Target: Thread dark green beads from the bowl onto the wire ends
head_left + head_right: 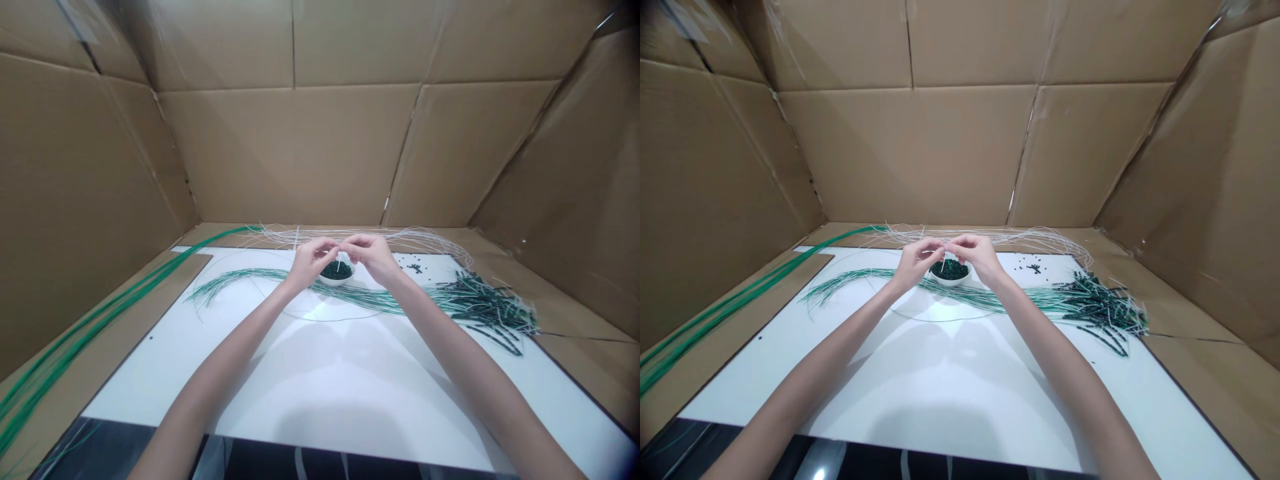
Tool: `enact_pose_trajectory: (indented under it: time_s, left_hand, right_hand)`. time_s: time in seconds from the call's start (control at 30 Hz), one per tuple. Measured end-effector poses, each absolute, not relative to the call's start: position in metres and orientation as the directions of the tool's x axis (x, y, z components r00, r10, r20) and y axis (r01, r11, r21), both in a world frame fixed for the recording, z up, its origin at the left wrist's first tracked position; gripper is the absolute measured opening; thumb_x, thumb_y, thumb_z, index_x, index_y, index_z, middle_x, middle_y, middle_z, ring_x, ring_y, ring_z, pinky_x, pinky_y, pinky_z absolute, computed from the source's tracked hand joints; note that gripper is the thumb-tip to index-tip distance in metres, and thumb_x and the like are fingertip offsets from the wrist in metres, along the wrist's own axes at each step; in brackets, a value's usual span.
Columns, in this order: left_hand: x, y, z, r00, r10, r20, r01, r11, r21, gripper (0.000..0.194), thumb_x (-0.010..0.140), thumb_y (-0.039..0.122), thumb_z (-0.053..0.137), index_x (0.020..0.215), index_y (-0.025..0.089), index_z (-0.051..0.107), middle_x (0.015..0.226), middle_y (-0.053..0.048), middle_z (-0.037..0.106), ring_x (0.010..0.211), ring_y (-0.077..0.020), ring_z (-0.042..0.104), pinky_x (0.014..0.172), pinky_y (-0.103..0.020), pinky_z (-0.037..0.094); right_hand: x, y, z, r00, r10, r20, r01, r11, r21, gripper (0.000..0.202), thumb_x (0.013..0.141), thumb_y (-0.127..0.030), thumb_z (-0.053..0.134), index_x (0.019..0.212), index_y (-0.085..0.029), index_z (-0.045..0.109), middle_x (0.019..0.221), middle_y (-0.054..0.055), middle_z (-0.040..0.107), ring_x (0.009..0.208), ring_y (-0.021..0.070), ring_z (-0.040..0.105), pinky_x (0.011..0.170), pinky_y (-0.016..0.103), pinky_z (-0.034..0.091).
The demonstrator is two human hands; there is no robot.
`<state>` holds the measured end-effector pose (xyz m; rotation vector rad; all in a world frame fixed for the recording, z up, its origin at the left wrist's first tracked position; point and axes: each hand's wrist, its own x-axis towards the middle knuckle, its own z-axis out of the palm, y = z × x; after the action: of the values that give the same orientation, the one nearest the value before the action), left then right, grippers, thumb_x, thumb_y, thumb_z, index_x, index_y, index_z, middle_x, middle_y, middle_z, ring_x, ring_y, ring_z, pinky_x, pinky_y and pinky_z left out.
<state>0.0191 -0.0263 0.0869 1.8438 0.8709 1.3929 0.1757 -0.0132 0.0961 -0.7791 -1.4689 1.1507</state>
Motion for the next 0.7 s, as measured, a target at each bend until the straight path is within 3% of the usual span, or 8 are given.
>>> enact_pose_trajectory:
  time_s: [0.23, 0.5, 0.7]
  left_hand:
    - [0.022, -0.030, 0.084, 0.185, 0.804, 0.565, 0.095, -0.587, 0.804, 0.016, 0.074, 0.029, 0.056, 0.079, 0.015, 0.063, 0.082, -0.005, 0.063, 0.072, -0.0121, 0.058, 0.068, -0.022, 0.047]
    - [0.028, -0.030, 0.089, 0.137, 0.900, 0.414, -0.092, -0.404, 0.910, 0.023, 0.068, 0.034, 0.063, 0.074, 0.012, 0.060, 0.061, -0.001, 0.060, 0.057, -0.0096, 0.055, 0.060, -0.021, 0.044]
    - [0.032, -0.031, 0.091, 0.094, 0.961, 0.259, -0.284, -0.224, 0.933, 0.045, 0.057, 0.035, 0.072, 0.088, 0.014, 0.047, 0.057, 0.001, 0.062, 0.054, -0.0100, 0.058, 0.055, -0.020, 0.043]
  right_hand:
    - [0.173, -0.018, 0.099, -0.264, 0.940, 0.216, -0.151, 0.181, -0.972, 0.028, 0.051, -0.034, 0.075, 0.060, -0.014, 0.059, 0.054, -0.002, 0.055, 0.045, 0.0055, 0.042, 0.043, 0.021, 0.031]
    - [0.171, -0.025, 0.106, -0.124, 0.922, 0.368, 0.021, 0.373, -0.928, 0.026, 0.054, -0.038, 0.071, 0.063, -0.014, 0.067, 0.063, 0.005, 0.063, 0.053, 0.0099, 0.048, 0.044, 0.023, 0.035]
    - [0.169, -0.030, 0.109, -0.093, 0.935, 0.342, 0.025, 0.345, -0.938, 0.030, 0.056, -0.041, 0.069, 0.064, -0.013, 0.068, 0.055, 0.003, 0.060, 0.044, 0.0064, 0.039, 0.042, 0.023, 0.032]
